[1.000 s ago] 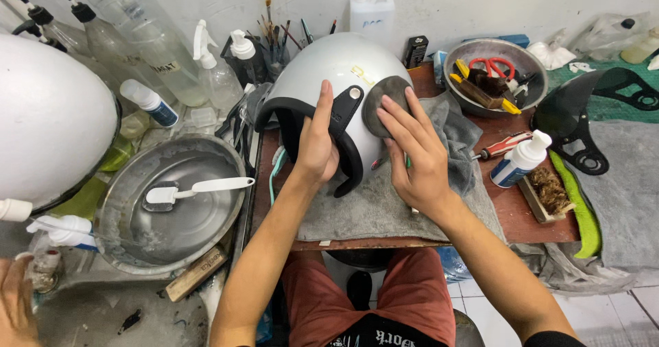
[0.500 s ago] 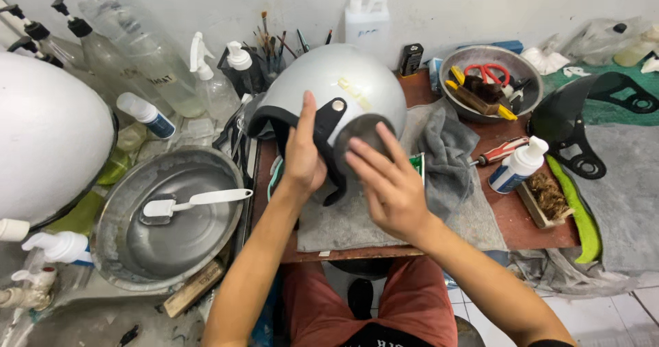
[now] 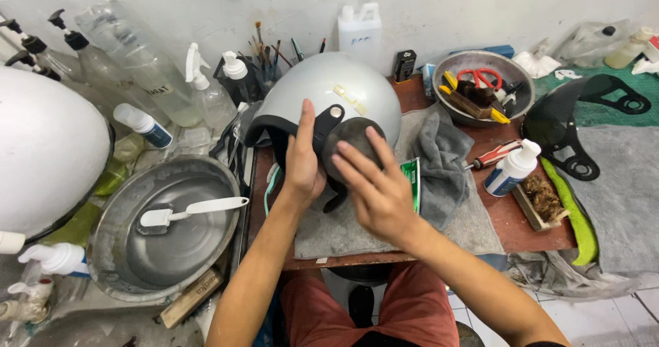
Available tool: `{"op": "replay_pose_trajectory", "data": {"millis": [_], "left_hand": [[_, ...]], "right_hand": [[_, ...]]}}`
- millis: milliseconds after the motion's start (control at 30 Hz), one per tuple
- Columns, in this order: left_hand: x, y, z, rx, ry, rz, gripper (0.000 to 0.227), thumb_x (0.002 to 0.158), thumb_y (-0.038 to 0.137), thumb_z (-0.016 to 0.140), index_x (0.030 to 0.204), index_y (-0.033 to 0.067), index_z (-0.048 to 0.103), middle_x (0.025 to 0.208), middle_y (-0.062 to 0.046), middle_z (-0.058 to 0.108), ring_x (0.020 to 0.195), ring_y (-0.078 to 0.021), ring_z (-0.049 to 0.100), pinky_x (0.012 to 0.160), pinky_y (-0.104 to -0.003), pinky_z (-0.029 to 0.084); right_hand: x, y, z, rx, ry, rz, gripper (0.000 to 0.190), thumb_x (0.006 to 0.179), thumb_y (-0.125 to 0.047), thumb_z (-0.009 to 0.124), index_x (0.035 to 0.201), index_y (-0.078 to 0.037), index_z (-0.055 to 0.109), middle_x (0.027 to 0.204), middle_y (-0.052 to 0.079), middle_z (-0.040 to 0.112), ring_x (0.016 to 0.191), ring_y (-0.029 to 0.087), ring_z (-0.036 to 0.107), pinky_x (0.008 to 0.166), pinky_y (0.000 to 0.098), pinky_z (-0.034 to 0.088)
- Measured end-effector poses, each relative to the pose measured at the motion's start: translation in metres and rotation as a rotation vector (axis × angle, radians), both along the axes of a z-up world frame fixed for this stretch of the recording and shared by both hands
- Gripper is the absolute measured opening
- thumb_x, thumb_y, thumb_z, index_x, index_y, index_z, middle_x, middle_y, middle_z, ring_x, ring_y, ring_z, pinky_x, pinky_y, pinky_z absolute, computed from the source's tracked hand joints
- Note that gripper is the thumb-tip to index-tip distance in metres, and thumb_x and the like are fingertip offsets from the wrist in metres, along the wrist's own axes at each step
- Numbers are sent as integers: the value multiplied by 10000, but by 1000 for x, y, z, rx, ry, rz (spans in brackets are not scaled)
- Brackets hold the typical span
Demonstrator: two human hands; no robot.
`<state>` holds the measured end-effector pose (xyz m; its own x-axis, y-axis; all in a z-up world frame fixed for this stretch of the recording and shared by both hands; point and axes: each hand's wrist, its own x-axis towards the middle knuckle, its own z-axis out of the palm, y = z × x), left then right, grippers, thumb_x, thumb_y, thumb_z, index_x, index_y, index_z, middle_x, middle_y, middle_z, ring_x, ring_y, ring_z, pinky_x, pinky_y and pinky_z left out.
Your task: The person applies a paste from a green tube onto a round sponge and rubs it onto the surface of a silver helmet. They repeatedly apply more paste and continue polishing different areas of the helmet with the sponge.
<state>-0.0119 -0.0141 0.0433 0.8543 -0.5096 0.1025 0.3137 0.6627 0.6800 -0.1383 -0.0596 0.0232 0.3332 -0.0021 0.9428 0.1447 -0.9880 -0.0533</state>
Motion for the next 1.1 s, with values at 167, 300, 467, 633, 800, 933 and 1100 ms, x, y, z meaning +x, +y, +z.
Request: {"op": "replay_pose_trajectory", "data": {"millis": [167,300,467,633,800,933,1100], "left_hand": [[-16,-3,11,39,-52,-34,502,903,317,619,1031,-168,633,916,-258,672,720,-243,674,652,-396,591],[-6,-10,0,39,-86,-17,443,940,341,563,944,-83,692,852,-242,698,684,-242,701,586,-350,607],[5,-1,-4,151,-61,0,530,862,375,659,997,-137,652,852,-235,685,697,-228,671,621,-361,587],[-18,1,27,195,-75,-109,648,849,420,638,1075,-185,586,958,-272,662,823,-241,665,712,-388,588],[0,-3,2,42,-69,-176,486,938,421,538,919,-30,716,849,-229,701,687,-254,707,584,-365,610],[-17,1,16,120,-69,-121,502,900,365,616,1012,-121,665,968,-238,680,857,-221,677,763,-375,581],[-33,9,42,75,34,-77,419,905,303,603,999,-99,673,982,-243,680,893,-248,679,807,-402,585]], "right_hand": [[-3,-24,19,61,-17,39,294,948,-90,481,1188,-45,645,1239,132,617,1217,451,500,1048,519,397],[-6,-14,19,66,33,41,309,928,-56,520,1219,-57,625,1276,143,587,1263,461,442,1064,539,361],[-3,-12,12,25,-11,32,274,917,-87,515,1130,-97,688,1206,90,650,1191,404,544,1041,487,407],[0,-29,33,88,-75,33,251,916,-16,544,1137,-19,661,1191,134,644,1149,427,561,1029,513,419],[-11,-22,3,11,7,69,297,891,-21,509,1111,-98,694,1182,77,668,1185,353,564,1052,481,406],[-21,-52,17,142,3,95,328,877,92,492,1150,-2,647,1152,165,662,1112,372,607,1026,525,432],[-34,-78,-1,522,149,-5,283,929,22,518,1194,11,615,1143,220,641,1088,404,589,907,516,475]]}}
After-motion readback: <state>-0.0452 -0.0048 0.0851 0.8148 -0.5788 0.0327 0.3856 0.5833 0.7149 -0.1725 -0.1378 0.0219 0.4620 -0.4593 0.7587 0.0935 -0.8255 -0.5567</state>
